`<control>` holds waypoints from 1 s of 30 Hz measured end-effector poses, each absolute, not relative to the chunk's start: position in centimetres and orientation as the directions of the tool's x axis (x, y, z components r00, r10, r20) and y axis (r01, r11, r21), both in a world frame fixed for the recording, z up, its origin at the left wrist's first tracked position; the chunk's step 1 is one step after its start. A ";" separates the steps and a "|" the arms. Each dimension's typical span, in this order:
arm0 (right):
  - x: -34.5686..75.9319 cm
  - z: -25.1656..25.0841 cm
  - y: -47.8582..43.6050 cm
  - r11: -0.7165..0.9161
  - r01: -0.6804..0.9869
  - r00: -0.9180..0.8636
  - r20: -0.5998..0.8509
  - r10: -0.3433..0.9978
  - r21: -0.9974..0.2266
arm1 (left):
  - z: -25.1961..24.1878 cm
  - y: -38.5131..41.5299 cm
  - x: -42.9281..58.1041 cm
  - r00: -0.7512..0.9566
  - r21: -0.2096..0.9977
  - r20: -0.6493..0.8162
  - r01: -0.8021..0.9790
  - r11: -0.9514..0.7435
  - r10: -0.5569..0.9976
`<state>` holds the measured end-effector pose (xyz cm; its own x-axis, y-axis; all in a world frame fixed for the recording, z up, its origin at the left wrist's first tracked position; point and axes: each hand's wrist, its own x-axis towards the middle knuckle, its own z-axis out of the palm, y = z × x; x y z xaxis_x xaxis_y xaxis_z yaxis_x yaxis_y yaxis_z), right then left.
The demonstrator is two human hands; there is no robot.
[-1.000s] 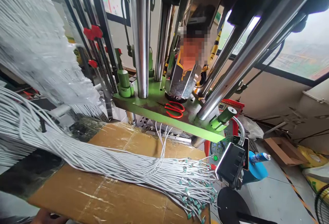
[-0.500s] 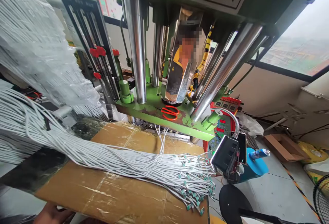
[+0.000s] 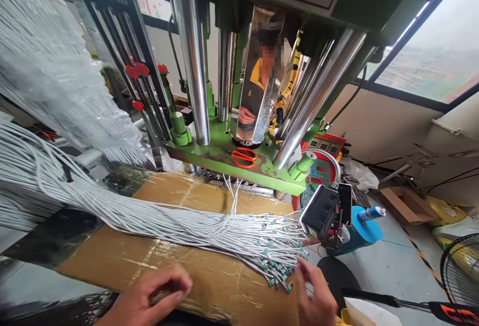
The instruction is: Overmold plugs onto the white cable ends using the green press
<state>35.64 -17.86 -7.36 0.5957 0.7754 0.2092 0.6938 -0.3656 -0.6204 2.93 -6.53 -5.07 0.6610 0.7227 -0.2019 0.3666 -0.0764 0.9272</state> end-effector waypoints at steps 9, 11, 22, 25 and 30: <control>30.8 -7.6 -4.9 0.162 0.951 -0.115 0.183 0.976 -0.263 | -6.5 3.7 12.0 0.909 0.462 0.110 0.311 -0.830 0.401; 31.7 -7.9 -6.1 0.148 0.960 -0.113 0.155 0.981 -0.238 | -6.8 5.1 8.2 0.897 0.348 0.061 0.393 -0.851 0.438; 27.0 -4.3 -3.1 0.246 0.861 -0.255 0.042 0.966 -0.444 | -1.7 9.4 5.0 0.809 0.764 -0.284 0.515 -0.388 0.515; 26.2 -2.8 -3.6 0.226 0.868 -0.232 0.041 0.972 -0.442 | -1.0 9.7 4.8 0.809 0.840 -0.255 0.457 -0.293 0.529; 29.8 -1.5 -5.4 0.075 0.961 -0.075 0.010 0.997 -0.266 | -1.9 10.2 4.7 0.796 0.855 -0.298 0.469 -0.224 0.527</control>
<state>29.78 -5.41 -1.46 -0.0751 0.9971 0.0104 0.9610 0.0752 -0.2661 4.75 10.24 -1.95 0.7956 0.5274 -0.2981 0.4687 -0.2240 0.8545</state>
